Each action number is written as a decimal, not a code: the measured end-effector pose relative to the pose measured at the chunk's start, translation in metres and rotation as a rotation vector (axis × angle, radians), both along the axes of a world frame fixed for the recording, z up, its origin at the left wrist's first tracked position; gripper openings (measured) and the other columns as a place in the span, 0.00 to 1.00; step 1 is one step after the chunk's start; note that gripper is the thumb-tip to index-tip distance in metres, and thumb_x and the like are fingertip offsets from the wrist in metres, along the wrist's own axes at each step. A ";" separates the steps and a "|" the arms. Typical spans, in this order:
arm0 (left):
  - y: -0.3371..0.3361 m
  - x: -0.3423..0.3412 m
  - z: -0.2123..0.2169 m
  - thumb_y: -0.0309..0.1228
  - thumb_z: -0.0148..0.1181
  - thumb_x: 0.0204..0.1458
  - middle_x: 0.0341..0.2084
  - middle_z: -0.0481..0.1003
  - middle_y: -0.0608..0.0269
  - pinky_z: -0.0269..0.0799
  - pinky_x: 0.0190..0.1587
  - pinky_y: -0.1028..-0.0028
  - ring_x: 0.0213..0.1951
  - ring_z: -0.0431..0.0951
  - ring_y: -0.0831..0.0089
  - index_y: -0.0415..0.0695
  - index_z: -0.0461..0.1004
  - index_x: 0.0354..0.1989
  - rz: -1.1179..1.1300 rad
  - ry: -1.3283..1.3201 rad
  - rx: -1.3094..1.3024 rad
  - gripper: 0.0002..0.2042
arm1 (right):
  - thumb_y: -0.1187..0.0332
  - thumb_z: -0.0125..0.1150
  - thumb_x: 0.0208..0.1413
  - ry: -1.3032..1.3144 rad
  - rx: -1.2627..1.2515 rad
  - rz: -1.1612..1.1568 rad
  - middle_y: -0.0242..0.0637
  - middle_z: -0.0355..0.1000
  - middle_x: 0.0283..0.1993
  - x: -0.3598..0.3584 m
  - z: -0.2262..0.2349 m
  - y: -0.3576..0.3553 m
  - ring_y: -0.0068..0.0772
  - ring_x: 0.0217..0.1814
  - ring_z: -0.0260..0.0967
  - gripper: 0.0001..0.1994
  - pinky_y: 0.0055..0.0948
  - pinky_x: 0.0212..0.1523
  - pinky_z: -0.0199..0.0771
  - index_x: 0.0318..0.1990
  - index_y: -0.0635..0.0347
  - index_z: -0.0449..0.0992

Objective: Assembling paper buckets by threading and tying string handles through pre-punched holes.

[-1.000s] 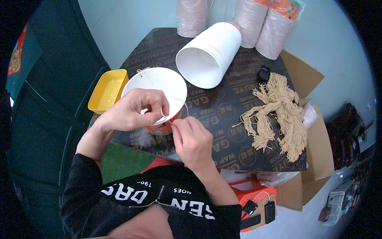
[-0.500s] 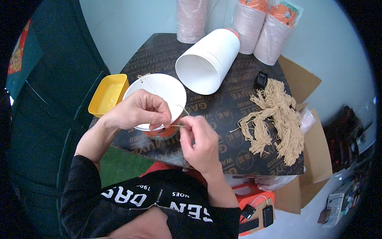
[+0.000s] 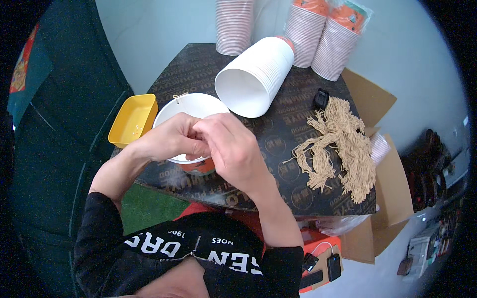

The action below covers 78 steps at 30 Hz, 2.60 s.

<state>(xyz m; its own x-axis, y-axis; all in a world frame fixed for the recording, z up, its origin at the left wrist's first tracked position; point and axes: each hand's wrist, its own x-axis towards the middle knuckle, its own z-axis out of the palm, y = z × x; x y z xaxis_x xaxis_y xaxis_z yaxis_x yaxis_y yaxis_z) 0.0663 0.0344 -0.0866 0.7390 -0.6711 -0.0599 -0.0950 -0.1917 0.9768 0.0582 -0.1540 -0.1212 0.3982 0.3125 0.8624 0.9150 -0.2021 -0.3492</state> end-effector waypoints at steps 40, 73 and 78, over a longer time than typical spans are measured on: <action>-0.001 -0.003 -0.006 0.16 0.62 0.51 0.28 0.75 0.65 0.71 0.37 0.79 0.32 0.74 0.80 0.38 0.71 0.31 0.073 -0.024 -0.009 0.06 | 0.77 0.62 0.51 0.038 -0.029 -0.359 0.35 0.73 0.44 -0.018 -0.034 -0.004 0.41 0.49 0.64 0.07 0.38 0.48 0.60 0.39 0.60 0.77; 0.002 -0.021 -0.010 0.22 0.60 0.54 0.26 0.75 0.63 0.71 0.33 0.75 0.29 0.75 0.78 0.37 0.72 0.32 0.301 -0.518 0.251 0.03 | 0.83 0.62 0.44 -0.002 -0.001 -0.361 0.44 0.66 0.47 -0.034 -0.038 -0.001 0.47 0.50 0.62 0.10 0.40 0.49 0.64 0.34 0.64 0.71; 0.000 -0.020 -0.005 0.22 0.59 0.53 0.22 0.75 0.60 0.70 0.29 0.73 0.26 0.74 0.78 0.35 0.72 0.30 0.349 -0.467 0.265 0.03 | 0.83 0.62 0.45 0.095 -0.013 -0.314 0.43 0.67 0.45 -0.037 -0.057 -0.004 0.44 0.47 0.63 0.09 0.38 0.48 0.65 0.35 0.64 0.72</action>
